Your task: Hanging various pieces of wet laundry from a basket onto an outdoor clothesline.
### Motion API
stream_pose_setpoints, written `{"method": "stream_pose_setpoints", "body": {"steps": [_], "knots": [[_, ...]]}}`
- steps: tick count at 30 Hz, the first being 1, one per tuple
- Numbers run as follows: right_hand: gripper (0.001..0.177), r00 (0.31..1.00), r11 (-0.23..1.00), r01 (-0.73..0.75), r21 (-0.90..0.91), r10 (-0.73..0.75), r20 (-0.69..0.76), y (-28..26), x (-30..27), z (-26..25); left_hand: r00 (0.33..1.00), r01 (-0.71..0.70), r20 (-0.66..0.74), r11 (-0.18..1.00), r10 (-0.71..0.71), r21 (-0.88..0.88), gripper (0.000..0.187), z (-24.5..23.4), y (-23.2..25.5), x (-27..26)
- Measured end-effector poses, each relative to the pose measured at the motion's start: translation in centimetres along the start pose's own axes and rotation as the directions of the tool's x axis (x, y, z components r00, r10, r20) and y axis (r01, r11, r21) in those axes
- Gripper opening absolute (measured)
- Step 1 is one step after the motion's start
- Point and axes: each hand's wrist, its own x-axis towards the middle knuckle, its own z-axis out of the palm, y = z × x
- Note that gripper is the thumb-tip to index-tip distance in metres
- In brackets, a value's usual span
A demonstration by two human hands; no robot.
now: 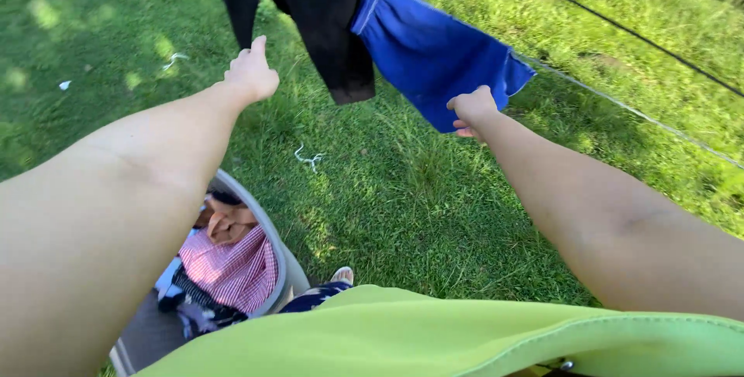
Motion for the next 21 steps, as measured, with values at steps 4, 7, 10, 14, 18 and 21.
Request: {"method": "stream_pose_setpoints", "body": {"steps": [4, 7, 10, 14, 18, 21], "knots": [[0.061, 0.968, 0.998, 0.043, -0.045, -0.03, 0.248, 1.0, -0.5, 5.6, 0.989, 0.149, 0.01, 0.989, -0.149, -0.001, 0.077, -0.4, -7.4, -5.3], [0.05, 0.905, 0.996, 0.076, -0.036, -0.054, 0.423, 0.5, -2.8, 9.8, 0.981, 0.195, -0.007, 0.98, -0.195, 0.021, 0.074, 0.0, -14.4, -7.5], [0.044, 0.828, 0.99, 0.117, -0.08, -0.052, 0.558, -0.4, -6.1, 13.2, 0.978, 0.207, -0.015, 0.976, -0.206, 0.07, 0.072, 0.2, -20.8, -9.8], [0.034, 0.705, 0.974, 0.172, -0.146, -0.018, 0.709, -1.2, -8.7, 17.1, 0.954, 0.299, -0.007, 0.951, -0.299, 0.077, 0.07, -0.6, -25.6, -13.5], [0.029, 0.667, 0.954, 0.238, -0.184, -0.022, 0.744, -1.9, -10.1, 20.5, 0.926, 0.375, 0.007, 0.924, -0.377, 0.069, 0.071, -0.3, -29.3, -16.7], [0.025, 0.638, 0.952, 0.236, -0.195, -0.001, 0.77, -2.3, -11.5, 23.0, 0.895, 0.444, 0.022, 0.895, -0.445, 0.028, 0.069, 0.9, -32.8, -18.5]]}}
